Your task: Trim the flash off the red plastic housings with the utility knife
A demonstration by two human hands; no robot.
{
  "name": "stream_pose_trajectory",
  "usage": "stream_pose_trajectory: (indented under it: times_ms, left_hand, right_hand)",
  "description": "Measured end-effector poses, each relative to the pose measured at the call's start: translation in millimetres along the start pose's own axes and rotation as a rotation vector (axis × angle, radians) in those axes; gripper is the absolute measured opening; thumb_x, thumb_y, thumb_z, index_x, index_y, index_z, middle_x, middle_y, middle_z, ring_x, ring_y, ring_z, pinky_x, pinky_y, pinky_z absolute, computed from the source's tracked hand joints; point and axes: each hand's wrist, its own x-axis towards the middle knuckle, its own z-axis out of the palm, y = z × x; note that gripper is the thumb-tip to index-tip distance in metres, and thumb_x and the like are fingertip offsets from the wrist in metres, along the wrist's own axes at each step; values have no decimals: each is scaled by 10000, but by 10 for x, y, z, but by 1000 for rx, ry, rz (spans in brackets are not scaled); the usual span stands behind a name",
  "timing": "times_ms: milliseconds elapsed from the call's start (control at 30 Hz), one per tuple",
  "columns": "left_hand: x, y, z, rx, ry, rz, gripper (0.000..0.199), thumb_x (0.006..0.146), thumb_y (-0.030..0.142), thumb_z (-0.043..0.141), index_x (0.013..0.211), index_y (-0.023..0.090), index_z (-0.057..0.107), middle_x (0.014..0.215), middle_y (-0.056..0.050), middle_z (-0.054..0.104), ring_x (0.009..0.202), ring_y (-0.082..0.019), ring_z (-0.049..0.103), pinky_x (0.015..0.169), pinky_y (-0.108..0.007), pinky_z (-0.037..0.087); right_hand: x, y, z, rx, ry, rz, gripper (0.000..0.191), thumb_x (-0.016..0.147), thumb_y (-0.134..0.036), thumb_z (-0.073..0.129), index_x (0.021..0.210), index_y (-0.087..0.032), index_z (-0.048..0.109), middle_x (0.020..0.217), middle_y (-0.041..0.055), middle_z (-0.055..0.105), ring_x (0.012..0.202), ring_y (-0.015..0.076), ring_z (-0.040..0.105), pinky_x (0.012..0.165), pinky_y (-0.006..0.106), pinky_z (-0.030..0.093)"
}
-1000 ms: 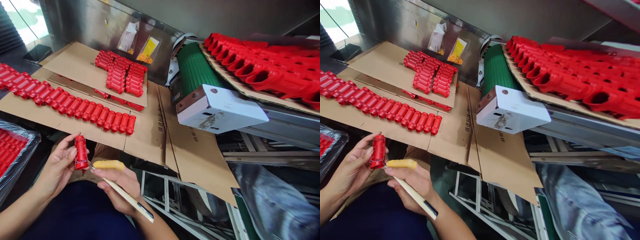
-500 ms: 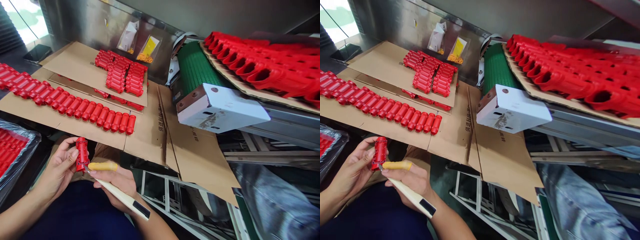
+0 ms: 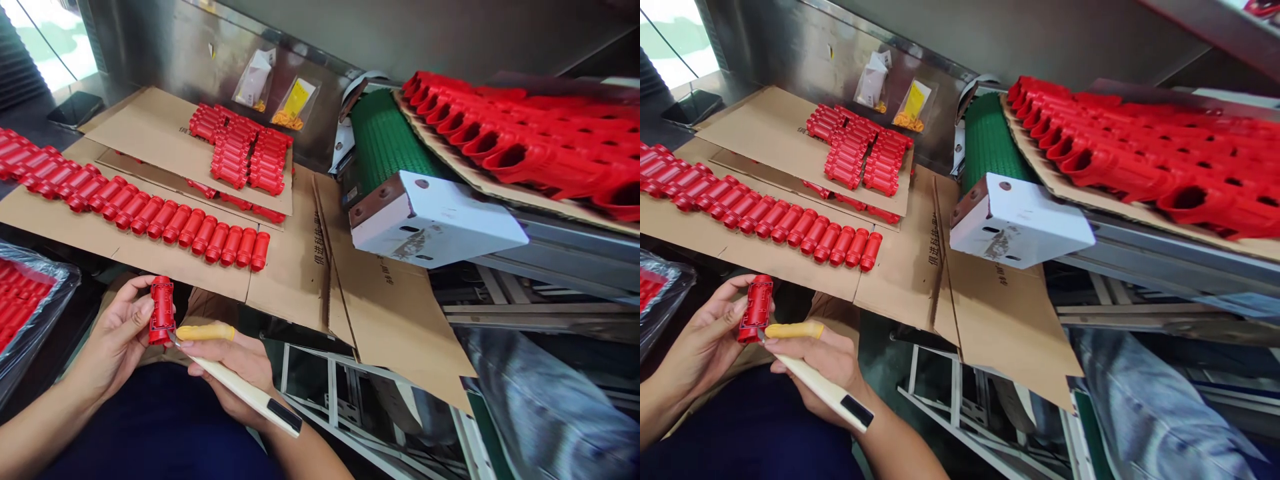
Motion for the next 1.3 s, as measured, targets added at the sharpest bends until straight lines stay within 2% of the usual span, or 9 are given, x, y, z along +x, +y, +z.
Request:
stream_pose_trajectory:
  times_ms: [200,333,400,467,567,667,767,967,1300]
  left_hand:
    - [20,8,8,6,-30,-4,467,840,329,951,1240,226,734,894,-64,825,713,-143,752,677,-204,636]
    - [35,18,-5,22,-56,-5,466,841,326,954,1226,218,715,906,-50,819,690,-122,731,661,-195,629]
    - [28,19,10,11,-32,3,474,839,319,955,1233,217,711,917,-44,818,688,-124,732,646,-197,632]
    - [14,16,37,0,3,9,482,834,316,954,1236,222,707,938,-48,822,714,-149,753,659,-234,655]
    - [-4,5,69,22,15,37,446,813,307,967,1171,230,712,935,-62,833,801,-196,790,718,-277,669]
    - [-16,-9,64,122,-31,124,335,771,300,994,973,213,742,862,-53,821,781,-193,778,741,-278,658]
    - [-39,-16,32,271,-50,227,267,753,290,999,872,204,776,839,-54,812,763,-194,766,752,-275,656]
    - [-78,-15,-27,443,-62,287,170,809,253,950,898,227,807,846,-50,802,762,-197,761,730,-261,643]
    - [-101,-63,-8,413,-40,304,219,744,237,988,881,228,818,848,-59,814,771,-223,775,739,-284,656]
  right_hand:
    - [22,28,-21,-38,-15,-31,209,1067,-205,705,1272,-194,743,1156,105,857,1107,199,824,986,286,681]
    - [23,102,29,-190,-82,-217,217,1070,-166,667,1283,-141,702,1039,143,819,930,234,802,824,339,705]
    - [11,140,60,-156,25,-209,230,1066,-153,666,1292,-174,701,1020,117,822,844,214,793,771,325,700]
    - [-3,162,79,-42,252,-59,260,1100,-166,612,1342,-240,670,1028,71,829,819,181,802,767,298,703]
    - [-11,161,87,31,450,130,215,1123,-216,596,1317,-257,679,1097,82,837,959,198,836,866,342,714]
    - [5,140,112,-32,316,67,181,1072,-253,694,1243,-234,751,1223,135,826,1169,267,800,1001,433,684]
    - [33,131,167,-82,213,-49,274,1058,-180,682,1323,-232,732,1227,132,824,1139,258,786,973,436,683]
    - [65,135,210,-98,193,-90,279,1051,-147,679,1320,-210,725,1202,138,826,1098,251,789,937,427,692]
    - [34,91,228,-117,229,-74,308,1035,-91,646,1307,-218,715,1121,119,837,1080,260,805,919,431,701]
